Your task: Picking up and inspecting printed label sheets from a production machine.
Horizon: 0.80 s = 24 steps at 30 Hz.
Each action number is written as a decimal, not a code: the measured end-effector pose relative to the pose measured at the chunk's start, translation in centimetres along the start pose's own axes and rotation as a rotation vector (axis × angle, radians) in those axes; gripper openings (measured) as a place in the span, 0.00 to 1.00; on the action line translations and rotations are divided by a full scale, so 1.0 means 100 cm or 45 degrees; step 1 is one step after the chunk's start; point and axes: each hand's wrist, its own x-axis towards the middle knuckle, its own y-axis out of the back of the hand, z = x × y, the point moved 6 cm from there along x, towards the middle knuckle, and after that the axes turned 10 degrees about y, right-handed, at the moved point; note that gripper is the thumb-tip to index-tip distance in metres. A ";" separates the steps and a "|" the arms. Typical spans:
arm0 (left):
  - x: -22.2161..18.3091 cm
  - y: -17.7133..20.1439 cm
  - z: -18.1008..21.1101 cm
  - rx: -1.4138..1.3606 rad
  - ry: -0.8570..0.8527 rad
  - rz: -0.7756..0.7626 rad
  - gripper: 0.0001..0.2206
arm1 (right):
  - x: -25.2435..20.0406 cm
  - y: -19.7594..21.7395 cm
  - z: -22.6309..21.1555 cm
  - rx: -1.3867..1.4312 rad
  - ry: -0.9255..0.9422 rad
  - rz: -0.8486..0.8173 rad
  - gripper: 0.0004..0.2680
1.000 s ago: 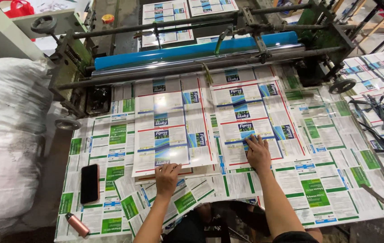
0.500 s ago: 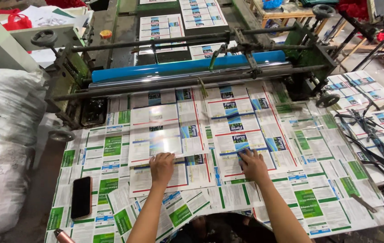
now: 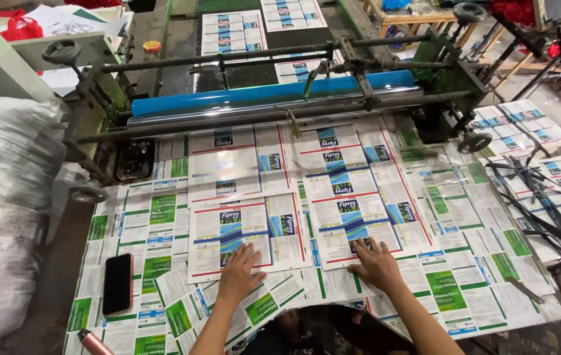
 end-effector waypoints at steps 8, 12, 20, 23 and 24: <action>-0.006 0.004 0.008 0.085 -0.124 0.242 0.18 | 0.016 -0.015 0.021 -0.055 0.188 0.007 0.09; -0.010 0.008 0.011 0.045 -0.137 0.373 0.10 | 0.026 0.013 0.033 -0.006 0.340 0.313 0.03; -0.013 0.009 0.013 -0.014 -0.180 0.383 0.05 | -0.019 0.050 -0.004 0.162 -0.086 0.672 0.07; -0.017 0.010 0.016 -0.022 -0.177 0.391 0.04 | -0.025 0.016 -0.019 0.228 -0.027 0.656 0.11; -0.015 0.011 0.016 -0.019 -0.178 0.398 0.04 | -0.024 0.009 -0.024 0.206 0.002 0.639 0.12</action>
